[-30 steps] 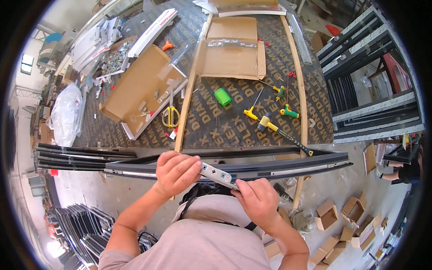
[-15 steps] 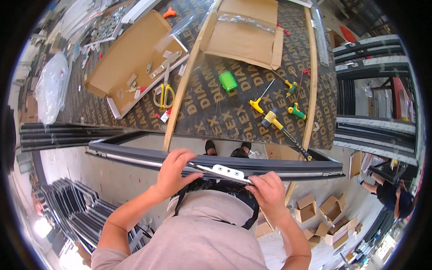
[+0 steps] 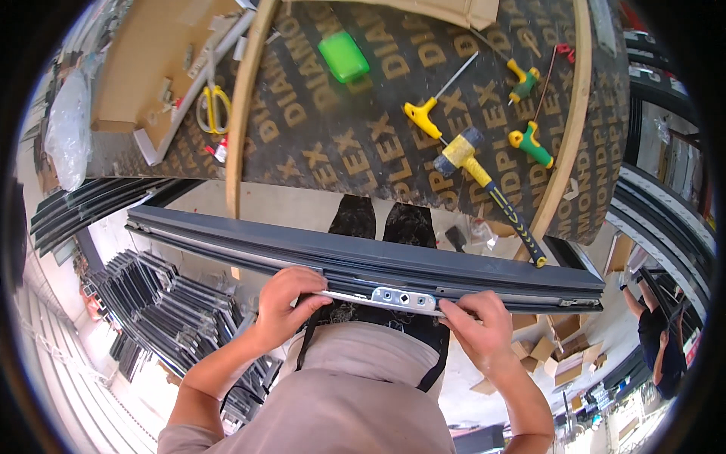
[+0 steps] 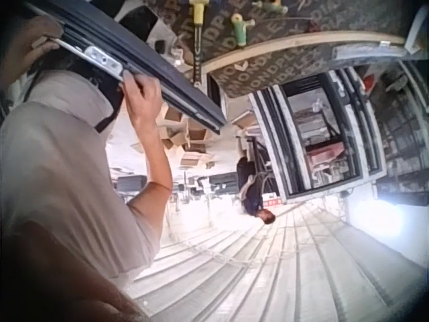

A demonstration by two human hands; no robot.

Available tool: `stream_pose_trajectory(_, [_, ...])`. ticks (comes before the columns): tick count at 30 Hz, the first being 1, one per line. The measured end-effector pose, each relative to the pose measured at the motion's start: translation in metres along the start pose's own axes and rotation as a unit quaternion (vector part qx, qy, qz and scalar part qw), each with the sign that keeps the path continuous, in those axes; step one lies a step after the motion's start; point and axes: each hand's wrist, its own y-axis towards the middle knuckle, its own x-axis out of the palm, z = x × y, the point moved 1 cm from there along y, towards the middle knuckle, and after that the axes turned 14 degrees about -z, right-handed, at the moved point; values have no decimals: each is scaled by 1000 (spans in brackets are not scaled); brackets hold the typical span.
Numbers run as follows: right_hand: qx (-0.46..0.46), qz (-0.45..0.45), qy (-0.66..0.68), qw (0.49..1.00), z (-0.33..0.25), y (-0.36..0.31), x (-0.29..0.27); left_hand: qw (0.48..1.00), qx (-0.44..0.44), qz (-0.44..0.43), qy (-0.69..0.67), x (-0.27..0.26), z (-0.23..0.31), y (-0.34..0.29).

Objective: Assembling and installing hardware onto a metal window frame at a fabrication station.

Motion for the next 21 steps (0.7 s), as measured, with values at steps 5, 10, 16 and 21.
stream_pose_trajectory(5, [92,-13,53,994,8,-14,6,999,10,-28,-31,16,4,7])
stream_pose_trajectory(10, [97,-21,73,992,14,-19,10,997,-3,-66,-30,15,4,14])
stream_pose_trajectory(16, [95,-34,85,991,15,-16,9,995,-18,-91,-38,10,5,16])
stream_pose_trajectory(21, [71,-16,-3,997,14,-16,8,995,-18,-100,-25,7,5,17])
